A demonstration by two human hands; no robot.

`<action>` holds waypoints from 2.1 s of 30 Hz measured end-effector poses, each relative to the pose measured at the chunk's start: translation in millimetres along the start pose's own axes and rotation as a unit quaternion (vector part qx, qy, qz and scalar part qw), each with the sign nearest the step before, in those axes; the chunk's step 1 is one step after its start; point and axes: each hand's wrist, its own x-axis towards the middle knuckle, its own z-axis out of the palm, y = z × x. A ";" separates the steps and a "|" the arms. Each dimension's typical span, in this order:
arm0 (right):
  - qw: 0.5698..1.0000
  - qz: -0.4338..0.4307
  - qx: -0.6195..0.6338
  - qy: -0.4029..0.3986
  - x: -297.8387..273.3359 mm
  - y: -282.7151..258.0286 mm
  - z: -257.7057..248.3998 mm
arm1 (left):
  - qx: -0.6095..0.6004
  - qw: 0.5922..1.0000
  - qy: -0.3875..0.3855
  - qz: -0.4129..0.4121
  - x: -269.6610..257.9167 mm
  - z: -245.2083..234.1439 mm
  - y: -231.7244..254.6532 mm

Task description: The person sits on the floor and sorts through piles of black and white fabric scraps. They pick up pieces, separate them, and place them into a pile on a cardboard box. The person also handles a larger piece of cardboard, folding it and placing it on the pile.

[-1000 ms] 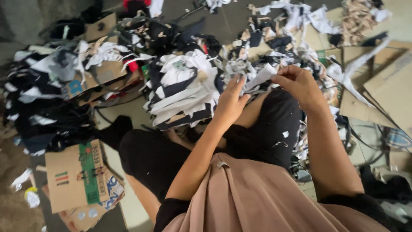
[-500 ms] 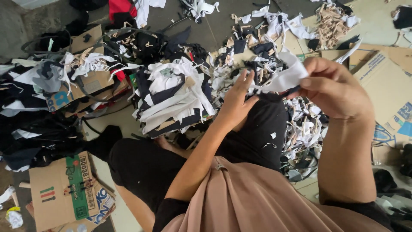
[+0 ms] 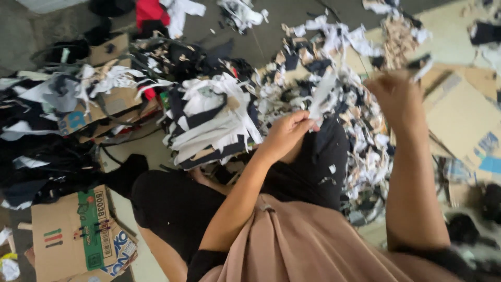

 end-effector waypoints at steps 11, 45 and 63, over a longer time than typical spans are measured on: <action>0.970 0.020 0.145 -0.192 -22.3 -98.1 20.1 | -0.143 0.984 0.092 0.052 -13.5 -24.7 16.8; 0.921 -0.174 0.337 -0.090 -13.6 -133.3 25.9 | -0.041 0.994 -0.018 0.095 -47.4 -50.7 28.2; 0.927 -0.241 0.207 -0.200 -31.0 -216.7 -12.2 | -0.093 0.995 0.013 -0.018 -71.7 -16.2 -8.8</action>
